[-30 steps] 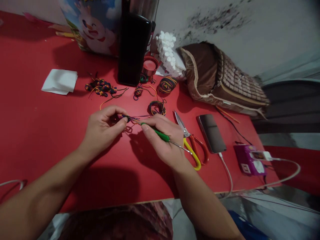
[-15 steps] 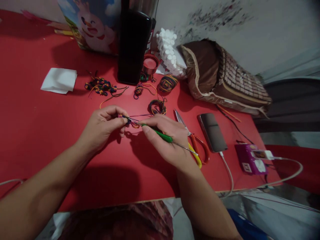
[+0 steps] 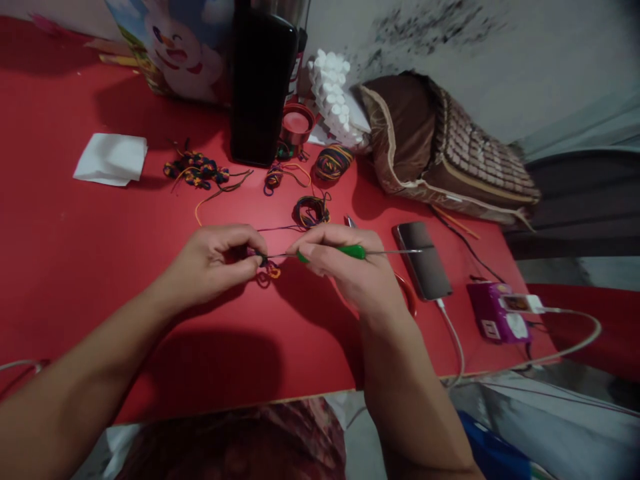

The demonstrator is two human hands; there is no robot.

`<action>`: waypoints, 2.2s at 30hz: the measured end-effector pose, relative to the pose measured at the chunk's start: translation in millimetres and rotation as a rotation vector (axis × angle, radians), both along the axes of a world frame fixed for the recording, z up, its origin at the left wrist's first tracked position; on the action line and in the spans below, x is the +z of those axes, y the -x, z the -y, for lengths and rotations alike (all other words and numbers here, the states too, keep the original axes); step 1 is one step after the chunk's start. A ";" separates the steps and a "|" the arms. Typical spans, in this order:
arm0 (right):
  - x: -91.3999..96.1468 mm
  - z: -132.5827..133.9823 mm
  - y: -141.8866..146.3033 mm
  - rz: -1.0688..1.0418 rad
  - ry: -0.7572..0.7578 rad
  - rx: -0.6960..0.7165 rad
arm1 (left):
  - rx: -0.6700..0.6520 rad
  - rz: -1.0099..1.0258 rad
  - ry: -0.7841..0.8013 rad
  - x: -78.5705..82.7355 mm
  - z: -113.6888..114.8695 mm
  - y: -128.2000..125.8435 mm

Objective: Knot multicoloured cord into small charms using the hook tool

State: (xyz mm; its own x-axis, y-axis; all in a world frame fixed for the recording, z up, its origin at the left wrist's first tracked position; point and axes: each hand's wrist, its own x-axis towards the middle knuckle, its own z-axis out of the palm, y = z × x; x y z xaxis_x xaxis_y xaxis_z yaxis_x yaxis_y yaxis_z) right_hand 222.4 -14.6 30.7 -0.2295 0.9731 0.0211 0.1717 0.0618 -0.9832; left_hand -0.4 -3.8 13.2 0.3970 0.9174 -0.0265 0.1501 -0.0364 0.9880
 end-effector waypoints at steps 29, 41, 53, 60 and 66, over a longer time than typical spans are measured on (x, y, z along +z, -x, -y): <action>5.7 12.0 15.4 0.219 -0.291 -0.095 | 0.189 0.337 0.217 -6.1 0.4 -2.1; -3.0 18.3 21.3 0.407 -0.657 0.024 | 0.272 -0.039 -0.186 -0.9 3.3 -1.9; -0.5 10.3 16.8 0.176 -0.361 -0.030 | 0.225 0.362 0.229 -6.1 -1.5 -3.8; -11.7 15.6 21.8 0.501 -0.827 0.086 | 0.275 0.470 0.350 -9.5 -5.0 -2.6; 1.1 16.5 20.6 0.275 -0.538 0.022 | 0.227 0.438 0.233 -10.5 -2.8 0.5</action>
State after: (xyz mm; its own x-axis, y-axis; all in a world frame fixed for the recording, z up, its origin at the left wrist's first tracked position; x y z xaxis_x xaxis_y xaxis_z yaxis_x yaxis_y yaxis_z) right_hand 201.8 -31.1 31.8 -0.3160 0.8373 0.4461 0.4087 0.5445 -0.7325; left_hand -0.8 -1.0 2.8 0.2094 0.9709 -0.1159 -0.2986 0.1764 0.9379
